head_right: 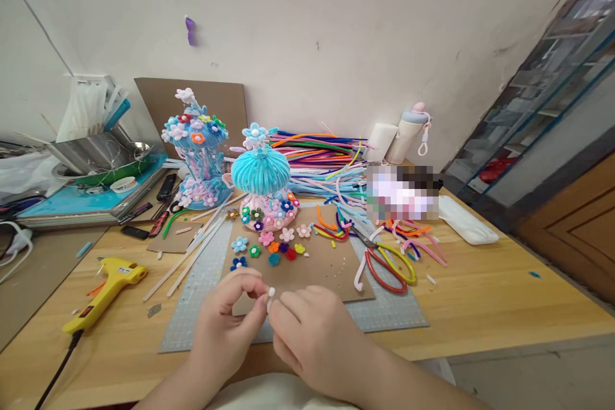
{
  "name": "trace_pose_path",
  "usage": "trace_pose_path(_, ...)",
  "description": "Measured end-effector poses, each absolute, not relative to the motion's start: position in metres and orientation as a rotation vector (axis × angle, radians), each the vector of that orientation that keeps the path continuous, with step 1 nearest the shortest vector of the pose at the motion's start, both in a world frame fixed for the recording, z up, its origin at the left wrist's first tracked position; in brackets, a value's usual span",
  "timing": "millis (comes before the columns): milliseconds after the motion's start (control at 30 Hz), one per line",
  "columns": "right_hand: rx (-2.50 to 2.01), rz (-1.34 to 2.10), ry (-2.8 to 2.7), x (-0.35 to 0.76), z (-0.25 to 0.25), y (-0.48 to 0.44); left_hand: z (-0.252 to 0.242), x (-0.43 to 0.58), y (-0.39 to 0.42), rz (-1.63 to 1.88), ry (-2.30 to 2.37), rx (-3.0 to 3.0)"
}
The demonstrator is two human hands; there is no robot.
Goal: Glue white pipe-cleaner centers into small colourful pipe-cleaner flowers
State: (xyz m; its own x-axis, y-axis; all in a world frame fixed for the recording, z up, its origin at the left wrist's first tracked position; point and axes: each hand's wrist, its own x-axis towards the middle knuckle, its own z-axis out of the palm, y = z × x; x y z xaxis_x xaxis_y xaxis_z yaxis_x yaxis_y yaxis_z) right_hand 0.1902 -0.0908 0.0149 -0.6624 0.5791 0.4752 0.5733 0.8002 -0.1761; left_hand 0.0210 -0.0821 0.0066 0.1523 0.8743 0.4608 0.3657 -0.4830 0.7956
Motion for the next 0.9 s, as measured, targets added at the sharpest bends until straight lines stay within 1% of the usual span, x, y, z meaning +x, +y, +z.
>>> trace_pose_path(100,-0.823,0.032,-2.438,0.196,0.022,-0.089,0.006,0.019,-0.083,1.294,1.089,2.219)
trace_pose_path(167,-0.892,0.251,-2.341,0.198,0.026,-0.085,0.009,0.017,-0.083,1.228,0.986,2.231)
trace_pose_path(300,-0.968,0.907,-2.02,0.193,0.025,-0.079,0.013,0.016,-0.085,1.159,0.879,1.836)
trace_pose_path(333,-0.966,1.004,-1.967,0.19,0.023,-0.078,0.013,0.017,-0.085,1.178,0.874,1.726)
trace_pose_path(400,-0.96,1.086,-1.93,0.186,0.019,-0.08,0.011,0.018,-0.085,1.232,0.876,1.554)
trace_pose_path(500,-0.941,1.016,-2.007,0.182,0.015,-0.084,0.006,0.02,-0.085,1.294,0.929,1.446)
trace_pose_path(600,-0.931,0.793,-2.177,0.184,0.014,-0.087,0.003,0.022,-0.084,1.305,0.988,1.431)
trace_pose_path(733,-1.026,0.429,-2.391,0.189,0.01,-0.086,0.0,0.022,-0.081,1.282,0.983,1.372)
trace_pose_path(900,-1.115,0.199,-2.506,0.193,0.005,-0.084,-0.001,0.022,-0.077,1.184,0.985,1.278)
